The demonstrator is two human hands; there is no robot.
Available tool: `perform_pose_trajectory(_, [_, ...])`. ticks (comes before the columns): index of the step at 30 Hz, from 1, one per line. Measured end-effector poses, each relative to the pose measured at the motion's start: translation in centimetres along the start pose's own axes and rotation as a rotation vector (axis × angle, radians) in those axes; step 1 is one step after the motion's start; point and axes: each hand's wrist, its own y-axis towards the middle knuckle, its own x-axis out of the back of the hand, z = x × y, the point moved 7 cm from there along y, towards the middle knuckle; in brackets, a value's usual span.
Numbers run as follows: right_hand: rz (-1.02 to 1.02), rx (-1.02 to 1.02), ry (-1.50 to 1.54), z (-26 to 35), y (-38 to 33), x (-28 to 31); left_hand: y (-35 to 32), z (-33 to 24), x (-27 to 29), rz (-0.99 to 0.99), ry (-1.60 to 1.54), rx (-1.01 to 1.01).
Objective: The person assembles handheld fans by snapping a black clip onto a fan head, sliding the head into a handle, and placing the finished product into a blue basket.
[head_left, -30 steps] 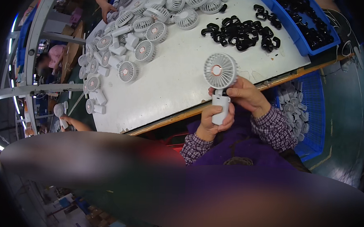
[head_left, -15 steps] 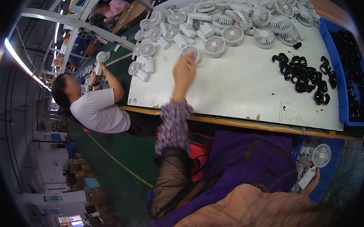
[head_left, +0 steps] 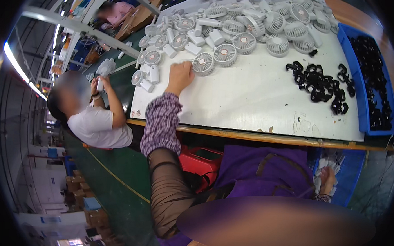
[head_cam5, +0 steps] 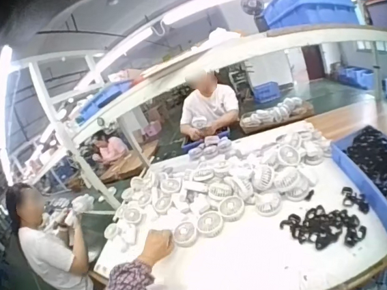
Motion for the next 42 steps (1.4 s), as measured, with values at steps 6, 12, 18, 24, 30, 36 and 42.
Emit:
perform_pose_trajectory(6, [0.176, 0.350, -0.278, 8.8, -9.2, -12.8, -2.7, 0.9, -0.4, -0.105, -0.447, 0.405])
perform_pose_trajectory(12, [0.202, 0.468, -0.476, 8.0, -11.0, -16.4, 0.7, 0.3, 0.3, -0.040, 0.009, 0.068])
perform_pose_trajectory(18, [0.297, 0.568, -0.522, 13.6, -17.2, -21.9, -5.0, -8.4, 2.8, -0.081, -0.642, 0.251])
perform_pose_trajectory(24, [0.863, 0.821, -0.591, 17.8, -27.0, -36.9, -7.3, -31.1, 3.9, 0.585, -1.391, 0.026])
perform_pose_trajectory(30, [0.758, 1.094, -0.645, 18.1, -28.0, -38.4, -11.5, -33.8, 2.3, 0.688, -1.750, 0.384])
perform_pose_trajectory(36, [0.699, 1.021, -0.671, 15.7, -24.4, -37.9, -12.7, -34.9, 0.5, 0.529, -1.734, 0.618])
perform_pose_trajectory(42, [0.395, 1.005, -0.543, 19.2, -19.7, -30.5, -11.2, -32.5, 1.8, 0.405, -1.742, 0.683])
